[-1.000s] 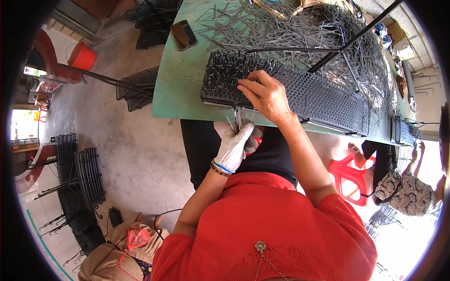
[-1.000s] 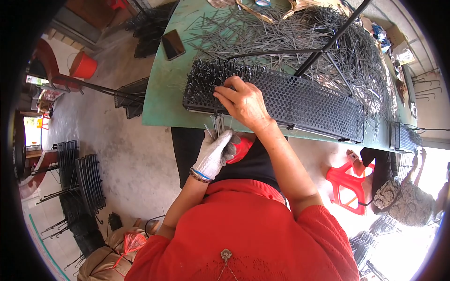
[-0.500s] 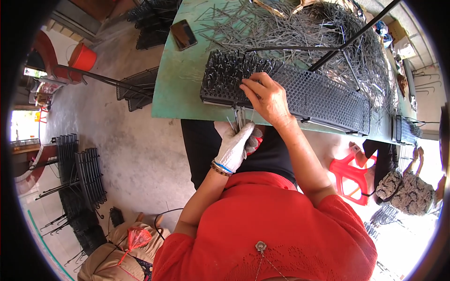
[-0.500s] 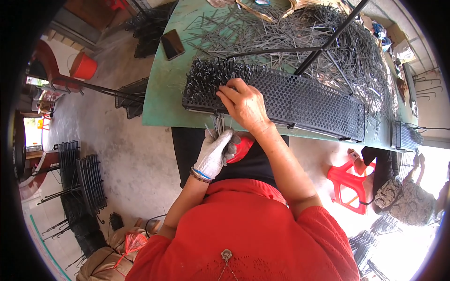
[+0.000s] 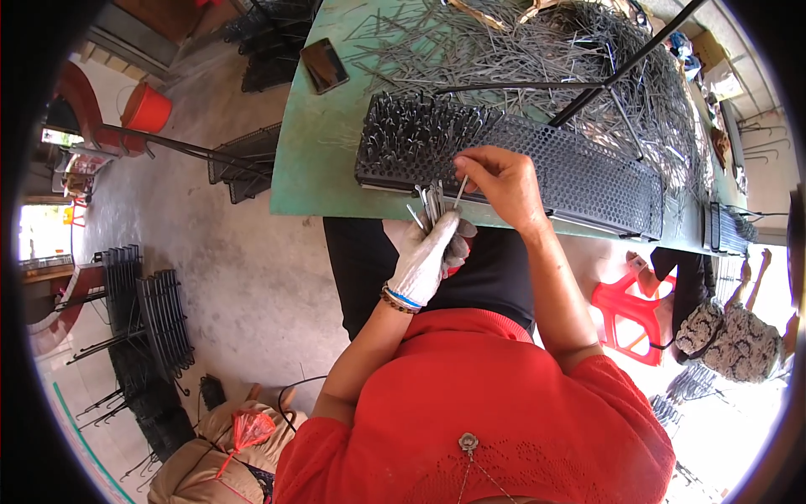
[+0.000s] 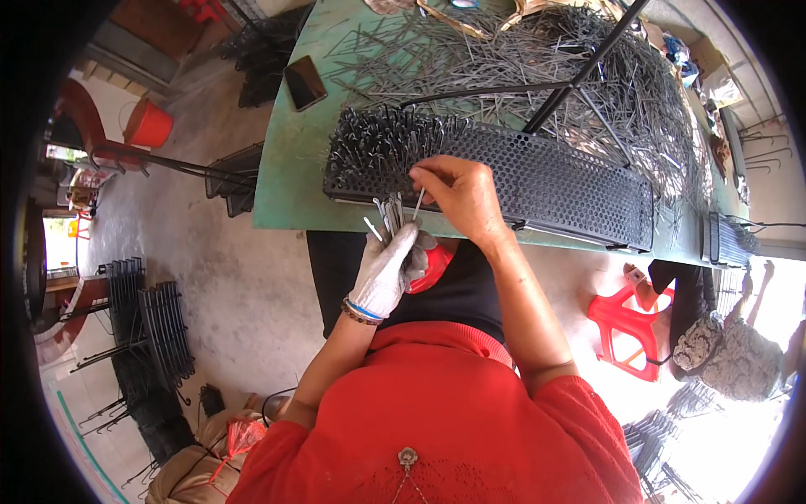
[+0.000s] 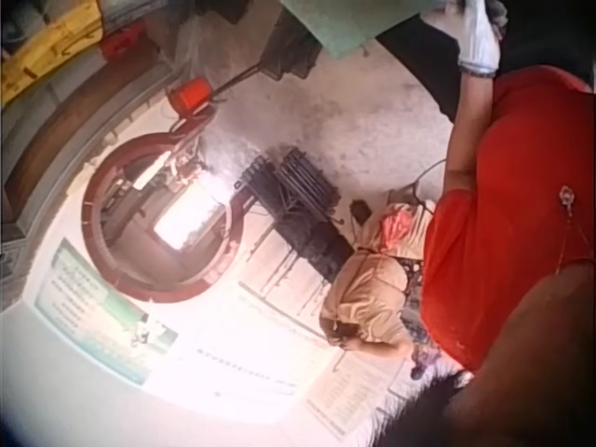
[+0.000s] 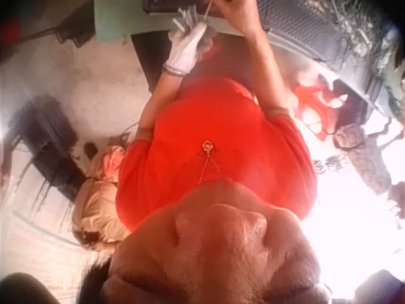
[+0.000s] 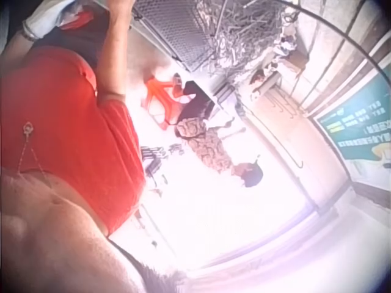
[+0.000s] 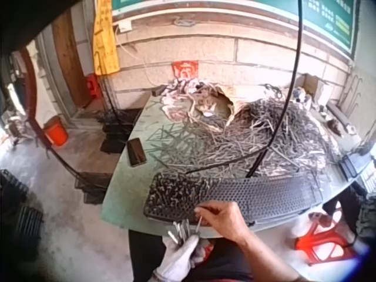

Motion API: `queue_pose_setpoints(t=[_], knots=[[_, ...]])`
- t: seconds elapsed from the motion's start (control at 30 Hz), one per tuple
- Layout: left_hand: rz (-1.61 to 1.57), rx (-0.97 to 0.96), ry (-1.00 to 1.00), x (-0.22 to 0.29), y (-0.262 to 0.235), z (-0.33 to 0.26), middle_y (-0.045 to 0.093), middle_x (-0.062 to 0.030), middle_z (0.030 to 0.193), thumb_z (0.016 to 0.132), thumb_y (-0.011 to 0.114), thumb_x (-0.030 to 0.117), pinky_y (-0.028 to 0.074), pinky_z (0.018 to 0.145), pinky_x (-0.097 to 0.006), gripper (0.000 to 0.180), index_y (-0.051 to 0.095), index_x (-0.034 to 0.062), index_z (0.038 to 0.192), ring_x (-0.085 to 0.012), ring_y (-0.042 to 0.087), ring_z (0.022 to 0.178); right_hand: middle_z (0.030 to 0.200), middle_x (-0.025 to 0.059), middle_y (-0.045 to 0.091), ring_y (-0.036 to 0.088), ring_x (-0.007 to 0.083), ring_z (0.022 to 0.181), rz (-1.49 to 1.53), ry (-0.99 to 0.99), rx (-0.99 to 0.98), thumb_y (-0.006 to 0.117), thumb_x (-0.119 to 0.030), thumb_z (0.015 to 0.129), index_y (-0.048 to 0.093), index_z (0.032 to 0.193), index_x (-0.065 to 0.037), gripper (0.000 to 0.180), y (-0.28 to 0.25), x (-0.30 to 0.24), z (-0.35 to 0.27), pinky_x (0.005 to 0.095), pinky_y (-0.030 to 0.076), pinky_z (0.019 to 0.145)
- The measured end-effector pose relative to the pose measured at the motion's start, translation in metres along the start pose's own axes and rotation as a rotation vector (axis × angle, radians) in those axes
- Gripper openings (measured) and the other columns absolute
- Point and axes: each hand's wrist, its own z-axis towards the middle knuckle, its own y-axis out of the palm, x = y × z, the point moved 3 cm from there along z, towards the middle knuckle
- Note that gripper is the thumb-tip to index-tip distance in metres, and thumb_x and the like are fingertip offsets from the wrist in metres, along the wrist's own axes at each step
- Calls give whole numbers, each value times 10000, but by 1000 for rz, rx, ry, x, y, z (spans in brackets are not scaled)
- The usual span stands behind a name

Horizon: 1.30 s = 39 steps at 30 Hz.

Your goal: Inserting thin metal strips or pins into a black mesh grid at a workshop table.

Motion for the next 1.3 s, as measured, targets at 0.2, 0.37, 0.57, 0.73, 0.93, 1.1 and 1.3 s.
queue_pose_setpoints(t=[0.2,0.37,0.57,0.73,0.93,1.1,1.3], knots=[[66,24,-66,-1,-4,11,622,-19,648,947,577,259,372,402,-188,239,615,28,900,-60,512,459,828,59,689,615,81,664,36,-216,298,643,-76,899,677,1040,16,172,-17,-26,9,212,509,617],[14,-56,-158,-5,-1,15,601,-16,610,945,571,259,347,385,-185,283,638,6,836,-61,505,447,830,63,685,629,96,654,-252,-514,360,655,-53,880,677,1039,-2,168,0,-36,25,227,505,603],[-24,-64,-162,-3,-1,8,628,-44,660,951,558,246,398,404,-191,244,621,13,914,-87,543,470,823,91,675,631,137,639,-375,-594,291,665,-67,867,676,1023,-10,166,13,-17,36,256,501,595],[-88,-14,-199,-9,-4,4,668,-79,777,957,557,247,439,429,-200,184,576,69,1000,-95,599,537,833,120,669,639,251,694,-435,-649,295,667,-75,856,672,1011,-20,164,21,-18,32,325,510,620],[-98,-67,-243,-11,-11,7,665,-70,815,954,570,237,418,438,-192,143,558,95,966,-68,573,552,899,130,678,653,266,758,-461,-651,242,662,-80,860,676,1030,-19,181,25,-9,30,329,516,673],[-70,-129,-197,-13,-10,6,652,-48,799,949,580,241,382,440,-181,151,567,95,985,-41,528,551,980,134,668,636,298,868,-587,-781,169,644,-79,864,659,1095,-33,236,28,-11,25,372,501,761],[10,-123,-193,-15,-12,4,659,-38,822,949,580,238,402,461,-176,160,584,95,1020,-40,546,573,1064,132,645,608,293,889,-770,-766,73,606,-28,858,611,1182,-33,324,27,-15,15,381,478,790]])
